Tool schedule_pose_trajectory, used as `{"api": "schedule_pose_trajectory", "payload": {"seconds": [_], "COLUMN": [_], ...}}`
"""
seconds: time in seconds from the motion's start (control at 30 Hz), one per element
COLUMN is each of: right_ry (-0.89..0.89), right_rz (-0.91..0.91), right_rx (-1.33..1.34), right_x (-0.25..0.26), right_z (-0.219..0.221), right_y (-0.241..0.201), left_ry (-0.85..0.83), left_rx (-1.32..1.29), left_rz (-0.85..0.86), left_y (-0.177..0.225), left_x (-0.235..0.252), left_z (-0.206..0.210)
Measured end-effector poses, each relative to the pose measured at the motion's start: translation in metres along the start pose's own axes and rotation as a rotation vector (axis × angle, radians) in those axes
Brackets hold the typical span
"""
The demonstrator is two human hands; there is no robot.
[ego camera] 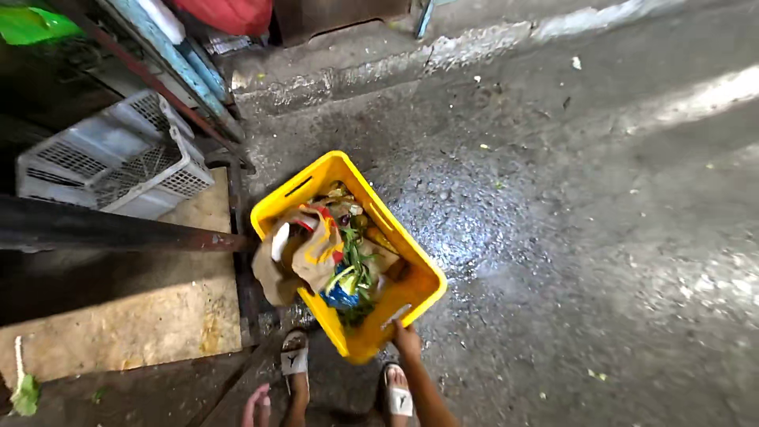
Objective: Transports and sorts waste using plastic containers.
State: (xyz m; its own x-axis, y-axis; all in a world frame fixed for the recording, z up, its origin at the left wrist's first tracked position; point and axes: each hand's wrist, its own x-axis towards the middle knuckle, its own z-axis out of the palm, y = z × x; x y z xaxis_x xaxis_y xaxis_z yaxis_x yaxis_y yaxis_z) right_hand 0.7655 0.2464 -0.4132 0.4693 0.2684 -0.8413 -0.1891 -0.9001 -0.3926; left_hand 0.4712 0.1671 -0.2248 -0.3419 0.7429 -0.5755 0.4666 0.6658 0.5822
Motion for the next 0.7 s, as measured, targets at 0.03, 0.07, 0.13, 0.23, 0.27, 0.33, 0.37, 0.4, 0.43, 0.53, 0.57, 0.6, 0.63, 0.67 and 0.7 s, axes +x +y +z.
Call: {"api": "schedule_pose_trajectory", "payload": {"seconds": [0.03, 0.07, 0.13, 0.23, 0.27, 0.33, 0.37, 0.4, 0.43, 0.53, 0.57, 0.6, 0.63, 0.67, 0.7], "right_ry": [0.032, 0.069, 0.145, 0.239, 0.256, 0.240, 0.215, 0.201, 0.202, 0.301, 0.356, 0.397, 0.409, 0.405, 0.396], "right_rz": [-0.034, -0.065, -0.089, -0.059, -0.048, -0.032, -0.033, -0.042, -0.056, -0.133, -0.163, -0.194, -0.220, -0.236, -0.249], "right_rx": [-0.029, -0.059, -0.092, -0.052, -0.036, -0.057, -0.081, -0.106, -0.115, -0.033, 0.019, 0.069, 0.097, 0.102, 0.091], "right_x": [0.017, 0.033, 0.053, 0.064, 0.065, 0.065, 0.065, 0.064, 0.061, 0.040, 0.031, 0.025, 0.018, 0.007, -0.005], "right_z": [-0.029, -0.058, -0.109, -0.164, -0.179, -0.211, -0.225, -0.235, -0.242, -0.240, -0.234, -0.229, -0.228, -0.230, -0.235], "right_y": [-0.007, -0.012, -0.019, -0.020, -0.018, -0.009, -0.002, 0.004, 0.008, 0.016, 0.013, 0.007, 0.001, -0.005, -0.012], "left_ry": [0.063, 0.121, 0.211, 0.166, 0.085, -0.110, -0.183, -0.226, -0.233, -0.177, -0.169, -0.161, -0.150, -0.142, -0.133], "left_rx": [-0.057, -0.111, -0.150, -0.089, -0.024, 0.099, 0.142, 0.165, 0.176, 0.168, 0.167, 0.180, 0.199, 0.214, 0.213], "left_rz": [0.028, 0.026, -0.050, -0.071, -0.056, -0.011, -0.002, -0.001, -0.020, -0.112, -0.142, -0.167, -0.192, -0.214, -0.226], "left_y": [0.003, 0.002, 0.003, 0.018, 0.025, 0.032, 0.035, 0.039, 0.044, 0.055, 0.055, 0.058, 0.059, 0.058, 0.055], "left_x": [0.016, 0.035, 0.075, 0.133, 0.150, 0.181, 0.192, 0.201, 0.207, 0.213, 0.212, 0.209, 0.203, 0.191, 0.176], "left_z": [0.008, 0.017, 0.034, 0.064, 0.076, 0.107, 0.122, 0.136, 0.147, 0.157, 0.153, 0.148, 0.140, 0.131, 0.122]}}
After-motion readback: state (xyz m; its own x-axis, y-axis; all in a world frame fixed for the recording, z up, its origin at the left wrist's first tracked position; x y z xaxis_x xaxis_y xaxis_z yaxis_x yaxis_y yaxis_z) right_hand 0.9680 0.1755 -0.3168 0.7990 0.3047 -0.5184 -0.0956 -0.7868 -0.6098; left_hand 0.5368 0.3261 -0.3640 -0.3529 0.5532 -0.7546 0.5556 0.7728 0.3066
